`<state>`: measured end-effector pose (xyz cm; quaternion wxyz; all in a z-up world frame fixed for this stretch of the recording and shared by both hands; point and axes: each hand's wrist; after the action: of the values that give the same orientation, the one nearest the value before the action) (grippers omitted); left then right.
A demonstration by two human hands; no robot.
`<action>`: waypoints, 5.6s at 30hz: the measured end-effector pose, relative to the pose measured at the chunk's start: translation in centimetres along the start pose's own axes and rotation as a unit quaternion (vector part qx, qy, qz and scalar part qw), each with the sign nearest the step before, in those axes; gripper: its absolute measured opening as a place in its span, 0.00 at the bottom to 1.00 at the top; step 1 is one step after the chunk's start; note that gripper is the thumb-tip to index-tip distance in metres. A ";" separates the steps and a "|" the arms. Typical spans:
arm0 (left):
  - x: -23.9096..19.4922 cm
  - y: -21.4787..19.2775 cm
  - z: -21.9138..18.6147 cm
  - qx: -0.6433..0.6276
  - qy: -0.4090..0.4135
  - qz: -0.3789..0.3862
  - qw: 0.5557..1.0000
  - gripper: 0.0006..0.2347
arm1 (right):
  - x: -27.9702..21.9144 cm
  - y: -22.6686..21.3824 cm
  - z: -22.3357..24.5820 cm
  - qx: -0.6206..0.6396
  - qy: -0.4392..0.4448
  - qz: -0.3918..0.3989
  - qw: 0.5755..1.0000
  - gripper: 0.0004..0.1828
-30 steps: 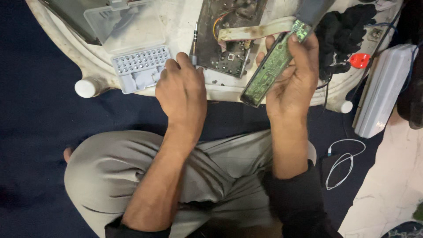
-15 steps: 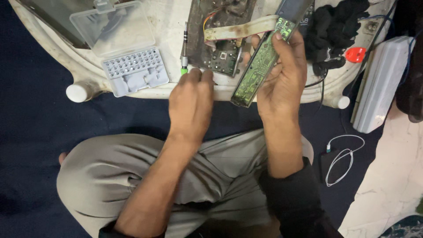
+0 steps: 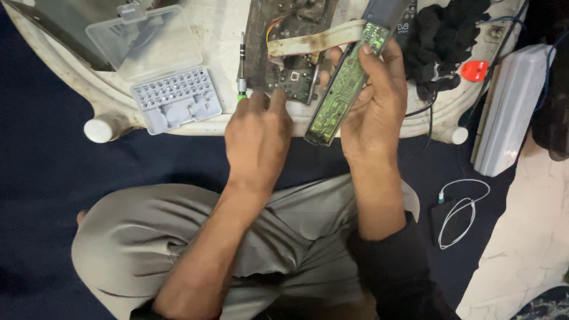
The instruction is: The person uses a screwdriver to remove screws from a small green circuit board held in their hands. They then use their fingers to peel back a white ribbon cable attached to the board. The person continues to unscrew and manipulate the board and cable throughout the clip.
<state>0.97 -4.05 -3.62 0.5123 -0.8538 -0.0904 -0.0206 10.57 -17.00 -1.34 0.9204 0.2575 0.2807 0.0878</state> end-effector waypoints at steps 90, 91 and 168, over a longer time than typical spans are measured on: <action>1.7 -3.4 0.7 -0.282 -0.089 -0.030 0.955 0.07 | -0.6 -0.2 1.5 -0.002 -0.020 0.052 0.998 0.15; 1.6 -3.1 1.0 -0.225 -0.063 0.001 0.972 0.07 | -0.6 -0.3 1.7 -0.009 -0.023 0.048 0.999 0.15; 1.3 -3.1 2.4 -0.153 0.047 0.018 0.987 0.02 | -0.8 -0.1 2.0 -0.014 0.015 0.061 0.998 0.20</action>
<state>1.60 -0.37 -1.90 0.3793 -0.9219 -0.0463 -0.0647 11.03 -18.19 0.37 0.9125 0.2595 0.2773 0.1517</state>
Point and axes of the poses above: each hand's wrist, its own x-axis towards the middle knuckle, its own y-axis out of the palm, z = x × y, and after that the axes turned 12 degrees about y, right-handed
